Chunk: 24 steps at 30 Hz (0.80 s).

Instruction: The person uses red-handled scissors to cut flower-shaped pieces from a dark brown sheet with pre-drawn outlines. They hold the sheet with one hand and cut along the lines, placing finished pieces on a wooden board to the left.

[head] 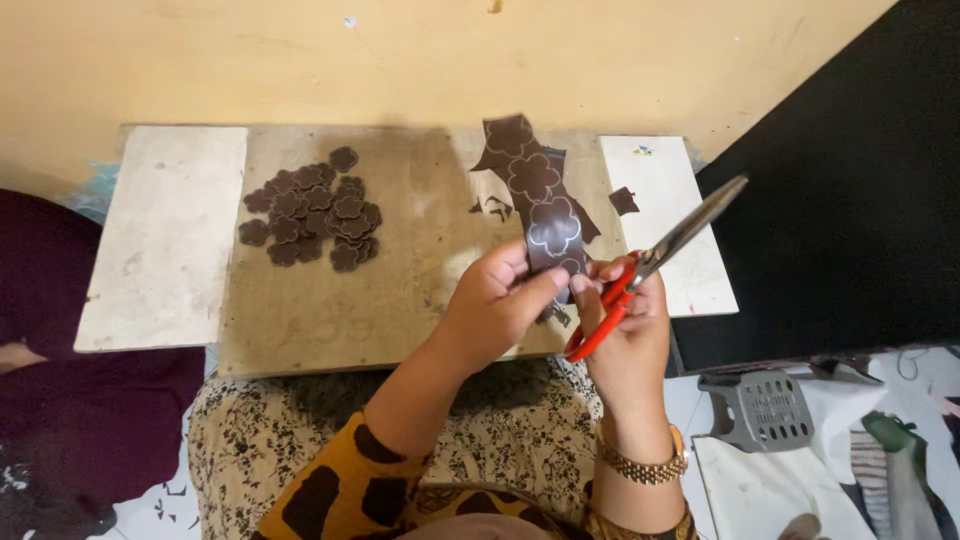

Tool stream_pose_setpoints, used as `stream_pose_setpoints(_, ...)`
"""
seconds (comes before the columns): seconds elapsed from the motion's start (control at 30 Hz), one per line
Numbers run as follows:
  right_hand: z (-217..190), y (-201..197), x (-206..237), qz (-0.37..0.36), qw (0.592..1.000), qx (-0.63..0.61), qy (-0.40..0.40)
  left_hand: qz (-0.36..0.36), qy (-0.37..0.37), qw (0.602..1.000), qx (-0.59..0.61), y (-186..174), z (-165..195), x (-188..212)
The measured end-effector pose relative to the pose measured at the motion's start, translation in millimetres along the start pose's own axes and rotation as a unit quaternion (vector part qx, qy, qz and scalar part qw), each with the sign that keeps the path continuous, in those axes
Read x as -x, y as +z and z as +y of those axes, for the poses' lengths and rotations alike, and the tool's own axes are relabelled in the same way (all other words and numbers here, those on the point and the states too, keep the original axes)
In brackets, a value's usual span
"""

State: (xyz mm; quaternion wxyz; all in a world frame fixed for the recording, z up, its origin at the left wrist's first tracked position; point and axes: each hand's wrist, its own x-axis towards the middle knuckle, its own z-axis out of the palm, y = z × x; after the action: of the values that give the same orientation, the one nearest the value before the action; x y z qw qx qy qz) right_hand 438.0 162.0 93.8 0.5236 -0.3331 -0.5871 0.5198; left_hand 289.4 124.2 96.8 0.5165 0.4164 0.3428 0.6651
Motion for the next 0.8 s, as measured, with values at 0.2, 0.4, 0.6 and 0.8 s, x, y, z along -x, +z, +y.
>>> stream_pose_setpoints(0.2,4.6,-4.9,5.5,-0.038,0.998,-0.017,0.056,0.134,-0.055,0.987,-0.063,-2.4,18.0,-0.7)
stream_pose_setpoints(0.4,5.0,-6.8,26.8,-0.159,0.984,0.029,0.073,0.146,0.021,0.988,0.05,-1.9,25.2,2.0)
stream_pose_setpoints(0.6,-1.4,-4.2,38.8,-0.215,0.972,0.001,0.099,0.151,0.01,0.98,0.127,11.8,22.9,6.7)
stream_pose_setpoints(0.8,-0.6,-1.6,40.2,-0.215,0.972,0.009,0.095,0.178,0.008,0.979,0.099,20.4,26.0,8.7)
